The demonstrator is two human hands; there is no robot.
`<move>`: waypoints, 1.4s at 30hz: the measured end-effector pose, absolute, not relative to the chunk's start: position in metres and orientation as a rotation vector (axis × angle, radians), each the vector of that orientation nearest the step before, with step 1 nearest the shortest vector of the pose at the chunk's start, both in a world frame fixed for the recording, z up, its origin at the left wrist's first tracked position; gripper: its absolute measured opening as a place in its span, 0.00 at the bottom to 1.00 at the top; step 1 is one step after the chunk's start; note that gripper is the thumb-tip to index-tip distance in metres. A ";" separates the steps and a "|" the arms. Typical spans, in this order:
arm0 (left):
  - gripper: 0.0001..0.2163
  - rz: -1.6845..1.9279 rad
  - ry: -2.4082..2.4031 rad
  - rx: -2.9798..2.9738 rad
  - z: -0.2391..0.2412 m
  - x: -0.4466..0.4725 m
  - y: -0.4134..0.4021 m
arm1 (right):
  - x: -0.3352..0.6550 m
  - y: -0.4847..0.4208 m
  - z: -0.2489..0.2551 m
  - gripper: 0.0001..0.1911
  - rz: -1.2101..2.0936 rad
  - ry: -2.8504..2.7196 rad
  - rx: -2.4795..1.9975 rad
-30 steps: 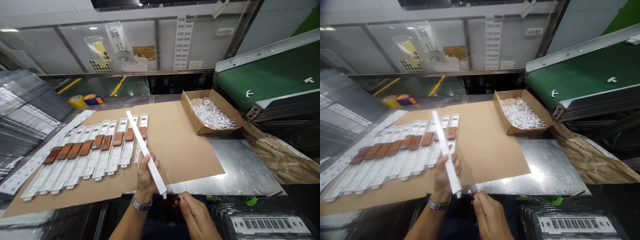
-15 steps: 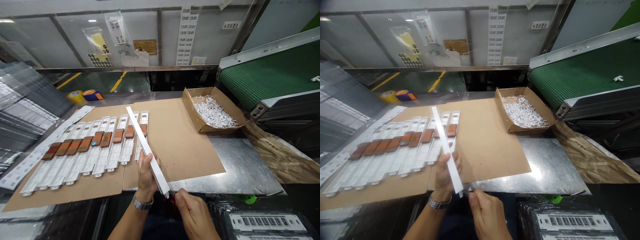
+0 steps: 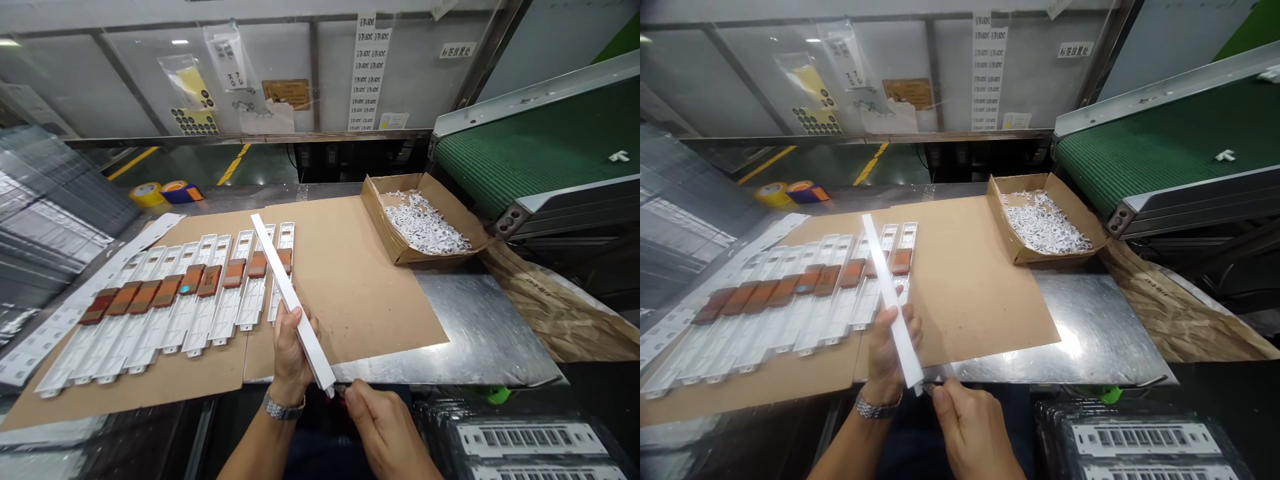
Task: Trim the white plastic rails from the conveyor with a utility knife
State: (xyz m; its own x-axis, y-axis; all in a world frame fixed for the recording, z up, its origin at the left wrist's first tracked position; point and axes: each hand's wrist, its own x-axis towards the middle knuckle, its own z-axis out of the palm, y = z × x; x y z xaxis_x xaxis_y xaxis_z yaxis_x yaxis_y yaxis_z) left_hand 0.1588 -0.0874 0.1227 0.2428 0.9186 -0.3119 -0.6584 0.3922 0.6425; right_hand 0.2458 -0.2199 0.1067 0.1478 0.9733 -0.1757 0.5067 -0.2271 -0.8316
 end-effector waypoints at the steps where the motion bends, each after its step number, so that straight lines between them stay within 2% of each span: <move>1: 0.19 1.121 0.728 0.421 0.123 0.159 -0.088 | 0.246 -0.220 0.107 0.24 0.992 -1.410 -1.816; 6: 0.18 1.139 0.734 0.431 0.123 0.159 -0.089 | 0.241 -0.221 0.107 0.24 0.997 -1.447 -1.808; 10: 0.22 1.164 0.773 0.453 0.121 0.158 -0.087 | 0.242 -0.223 0.107 0.25 1.051 -1.441 -1.681; 17: 0.32 1.187 0.819 0.444 0.115 0.151 -0.079 | 0.256 -0.228 0.101 0.24 1.190 -1.000 -1.396; 21: 0.30 1.179 0.848 0.405 0.111 0.147 -0.079 | 0.261 -0.229 0.094 0.21 1.015 -0.957 -1.426; 25: 0.30 1.117 0.809 0.433 0.113 0.142 -0.086 | 0.262 -0.227 0.091 0.16 0.736 -1.136 -1.558; 31: 0.31 1.137 0.849 0.671 0.116 0.140 -0.097 | 0.257 -0.224 0.088 0.13 0.327 -1.378 -1.675; 42: 0.35 1.279 1.025 0.780 0.119 0.142 -0.104 | 0.247 -0.218 0.079 0.13 -0.023 -1.590 -1.789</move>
